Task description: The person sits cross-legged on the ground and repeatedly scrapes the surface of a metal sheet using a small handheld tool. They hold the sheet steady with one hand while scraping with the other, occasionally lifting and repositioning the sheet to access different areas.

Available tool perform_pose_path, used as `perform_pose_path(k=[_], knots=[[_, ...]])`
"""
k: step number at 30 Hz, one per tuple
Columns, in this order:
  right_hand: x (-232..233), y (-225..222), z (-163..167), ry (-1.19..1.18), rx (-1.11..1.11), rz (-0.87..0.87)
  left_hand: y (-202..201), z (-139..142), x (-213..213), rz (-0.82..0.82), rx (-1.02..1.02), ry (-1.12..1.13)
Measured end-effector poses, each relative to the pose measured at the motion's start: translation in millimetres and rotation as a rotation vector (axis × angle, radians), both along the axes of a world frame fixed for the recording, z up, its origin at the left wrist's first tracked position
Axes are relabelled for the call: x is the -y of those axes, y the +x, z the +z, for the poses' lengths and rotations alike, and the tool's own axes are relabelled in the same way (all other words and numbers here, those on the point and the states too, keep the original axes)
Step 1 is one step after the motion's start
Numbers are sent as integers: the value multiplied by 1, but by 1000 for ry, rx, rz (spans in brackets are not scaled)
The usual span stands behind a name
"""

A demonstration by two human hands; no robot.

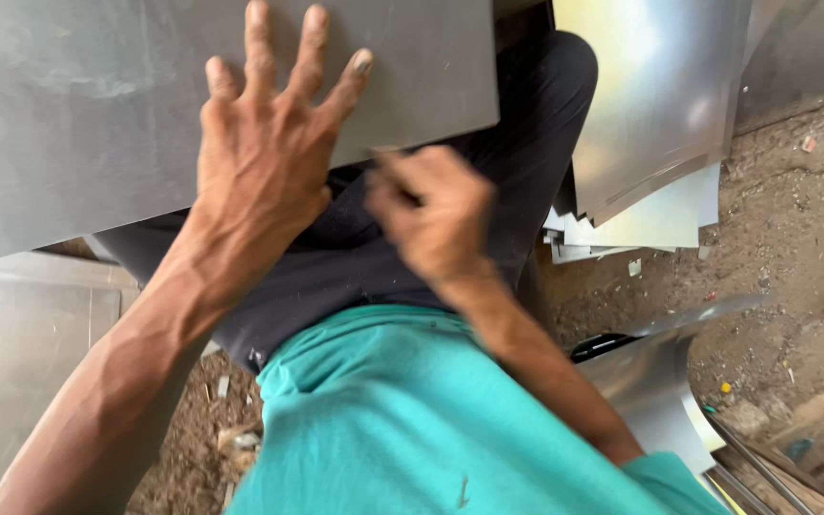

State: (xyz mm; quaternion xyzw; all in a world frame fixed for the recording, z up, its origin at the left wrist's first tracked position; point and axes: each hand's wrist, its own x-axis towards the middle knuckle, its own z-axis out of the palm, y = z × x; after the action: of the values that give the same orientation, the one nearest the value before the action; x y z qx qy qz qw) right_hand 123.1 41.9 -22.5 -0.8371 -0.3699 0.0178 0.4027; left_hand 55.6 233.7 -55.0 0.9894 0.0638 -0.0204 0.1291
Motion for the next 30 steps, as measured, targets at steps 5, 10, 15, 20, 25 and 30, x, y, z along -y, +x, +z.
perform_pose_path(k=[5,10,15,20,25,30], knots=[[67,60,-25,88,-422,-396,-28,39,-48,-68,22,-23],[34,80,-31,56,59,64,-50,31,-48,-15,50,39],[-33,85,-8,-63,551,214,-42,-13,-13,98,139,102],[-1,49,-9,-83,444,228,-40,-17,-15,112,124,58],[-5,74,-19,-41,489,158,-39,-6,-16,103,124,92],[-26,76,-15,-128,547,208,-39,-9,-12,117,132,57]])
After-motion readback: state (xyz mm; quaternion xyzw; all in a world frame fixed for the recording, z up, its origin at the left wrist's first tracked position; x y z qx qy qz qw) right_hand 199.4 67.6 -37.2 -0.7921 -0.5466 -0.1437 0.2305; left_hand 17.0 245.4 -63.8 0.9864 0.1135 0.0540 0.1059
